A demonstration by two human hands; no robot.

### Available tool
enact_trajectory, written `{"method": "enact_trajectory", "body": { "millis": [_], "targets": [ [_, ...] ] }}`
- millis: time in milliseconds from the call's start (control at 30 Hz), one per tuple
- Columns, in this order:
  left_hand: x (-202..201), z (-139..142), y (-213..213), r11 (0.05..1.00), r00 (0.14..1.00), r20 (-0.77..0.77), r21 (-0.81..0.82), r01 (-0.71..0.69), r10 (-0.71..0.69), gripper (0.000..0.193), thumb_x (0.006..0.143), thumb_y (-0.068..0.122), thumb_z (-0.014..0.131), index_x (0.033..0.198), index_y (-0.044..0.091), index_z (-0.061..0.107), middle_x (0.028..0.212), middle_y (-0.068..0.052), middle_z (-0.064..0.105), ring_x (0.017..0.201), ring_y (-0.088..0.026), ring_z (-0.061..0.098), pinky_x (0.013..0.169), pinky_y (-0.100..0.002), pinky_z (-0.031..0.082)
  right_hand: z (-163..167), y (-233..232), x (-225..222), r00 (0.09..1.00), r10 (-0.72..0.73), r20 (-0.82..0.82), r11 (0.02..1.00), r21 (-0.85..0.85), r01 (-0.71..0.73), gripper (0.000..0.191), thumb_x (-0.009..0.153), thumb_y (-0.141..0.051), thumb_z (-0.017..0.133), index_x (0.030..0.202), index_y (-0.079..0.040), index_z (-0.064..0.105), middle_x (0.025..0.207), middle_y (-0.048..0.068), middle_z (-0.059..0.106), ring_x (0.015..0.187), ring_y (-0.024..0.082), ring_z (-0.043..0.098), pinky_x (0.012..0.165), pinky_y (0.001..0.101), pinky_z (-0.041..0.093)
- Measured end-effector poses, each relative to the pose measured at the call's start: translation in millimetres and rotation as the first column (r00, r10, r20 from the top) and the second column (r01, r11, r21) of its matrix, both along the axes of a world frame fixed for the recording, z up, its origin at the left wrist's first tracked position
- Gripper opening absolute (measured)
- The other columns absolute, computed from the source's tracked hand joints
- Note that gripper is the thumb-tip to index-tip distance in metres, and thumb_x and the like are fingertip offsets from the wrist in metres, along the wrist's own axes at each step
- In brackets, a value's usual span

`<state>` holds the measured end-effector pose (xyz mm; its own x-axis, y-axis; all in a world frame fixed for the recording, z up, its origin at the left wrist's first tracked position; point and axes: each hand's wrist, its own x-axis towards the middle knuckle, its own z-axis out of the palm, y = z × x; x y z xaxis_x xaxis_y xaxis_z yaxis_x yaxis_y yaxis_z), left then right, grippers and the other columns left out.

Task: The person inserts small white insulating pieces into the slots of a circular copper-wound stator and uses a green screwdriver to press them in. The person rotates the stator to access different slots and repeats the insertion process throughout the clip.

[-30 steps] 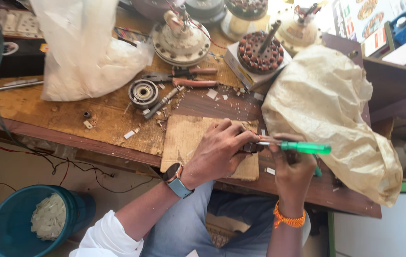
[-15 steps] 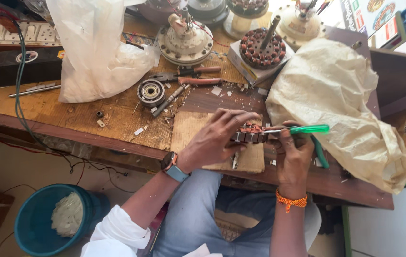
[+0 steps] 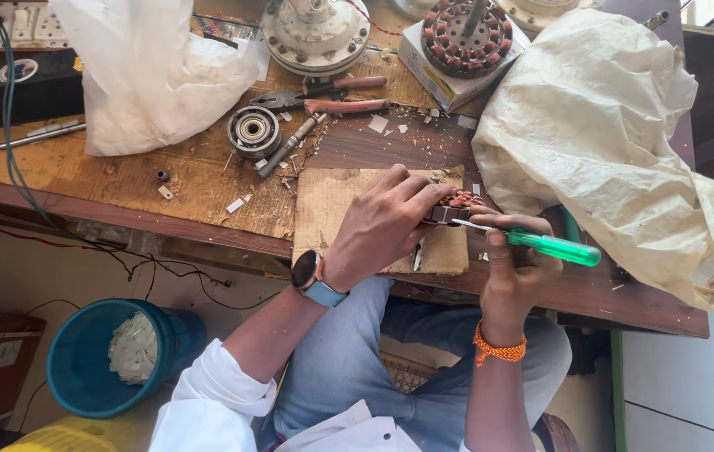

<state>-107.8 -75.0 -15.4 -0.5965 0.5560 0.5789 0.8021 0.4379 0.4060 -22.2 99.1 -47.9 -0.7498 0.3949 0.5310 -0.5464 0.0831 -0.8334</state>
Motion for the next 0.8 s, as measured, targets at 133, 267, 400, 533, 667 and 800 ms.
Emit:
{"method": "enact_trajectory", "body": {
  "millis": [133,267,400,533,667,800],
  "targets": [
    [-9.9,-1.2,-0.1,0.985,0.98,0.119,0.079,0.152,-0.161,0.064,0.08,0.019,0.082,0.141,0.018,0.059,0.126,-0.006,0.067,0.112,-0.029,0.061,0.099,-0.041,0.052,-8.2,6.1,-3.9,1.0,-0.014,0.01,1.0,0.016,0.014,0.025,0.104,-0.016,0.074,0.114,0.001,0.059,0.106,0.019,0.074,0.112,0.03,0.074,0.104,0.0383,0.059],
    [-14.3,-9.7,0.5,0.969,0.968,0.123,0.142,0.202,-0.219,0.064,0.083,0.025,0.081,0.142,0.02,0.057,0.128,-0.006,0.065,0.119,-0.03,0.06,0.104,-0.044,0.049,-16.2,5.2,-6.6,0.999,-0.041,-0.017,0.999,0.004,0.041,0.025,0.104,-0.015,0.074,0.115,0.001,0.06,0.109,0.02,0.074,0.111,0.029,0.074,0.107,0.0384,0.058],
    [-17.0,-16.0,0.2,0.953,0.968,0.072,0.206,0.223,-0.242,0.052,0.091,0.027,0.079,0.14,0.023,0.061,0.131,-0.003,0.065,0.124,-0.029,0.06,0.108,-0.045,0.047,-16.9,0.4,-7.0,0.994,-0.112,0.02,0.99,0.084,0.11,0.022,0.103,-0.011,0.073,0.116,0.001,0.06,0.109,0.019,0.074,0.116,0.03,0.073,0.106,0.0375,0.058],
    [-18.2,-19.6,-2.3,0.956,0.971,0.075,0.209,0.206,-0.225,0.049,0.091,0.024,0.078,0.138,0.022,0.063,0.128,-0.003,0.065,0.122,-0.028,0.059,0.107,-0.045,0.045,-16.4,-9.4,-6.3,0.99,-0.137,0.025,0.978,0.16,0.132,0.018,0.104,-0.007,0.072,0.116,0.002,0.06,0.113,0.018,0.073,0.121,0.03,0.072,0.109,0.0393,0.058],
    [-20.7,-23.3,-2.1,0.953,0.971,0.102,0.239,0.188,-0.217,0.049,0.091,0.021,0.077,0.138,0.023,0.063,0.124,-0.001,0.065,0.12,-0.026,0.059,0.107,-0.044,0.045,-23.1,-21.9,-9.0,0.988,-0.154,-0.018,0.971,0.183,0.155,0.012,0.103,-0.006,0.07,0.11,0.001,0.062,0.112,0.016,0.069,0.126,0.032,0.07,0.106,0.0421,0.062],
    [-24.1,-25.7,0.5,0.954,0.975,0.079,0.236,0.184,-0.208,0.051,0.089,0.02,0.078,0.138,0.023,0.063,0.122,-0.001,0.065,0.117,-0.027,0.059,0.105,-0.044,0.044,-29.4,-24.5,-14.7,0.978,-0.187,-0.092,0.955,0.214,0.203,0.015,0.104,-0.008,0.069,0.111,0.001,0.06,0.11,0.014,0.07,0.118,0.03,0.072,0.108,0.0407,0.058]
  ]
}}
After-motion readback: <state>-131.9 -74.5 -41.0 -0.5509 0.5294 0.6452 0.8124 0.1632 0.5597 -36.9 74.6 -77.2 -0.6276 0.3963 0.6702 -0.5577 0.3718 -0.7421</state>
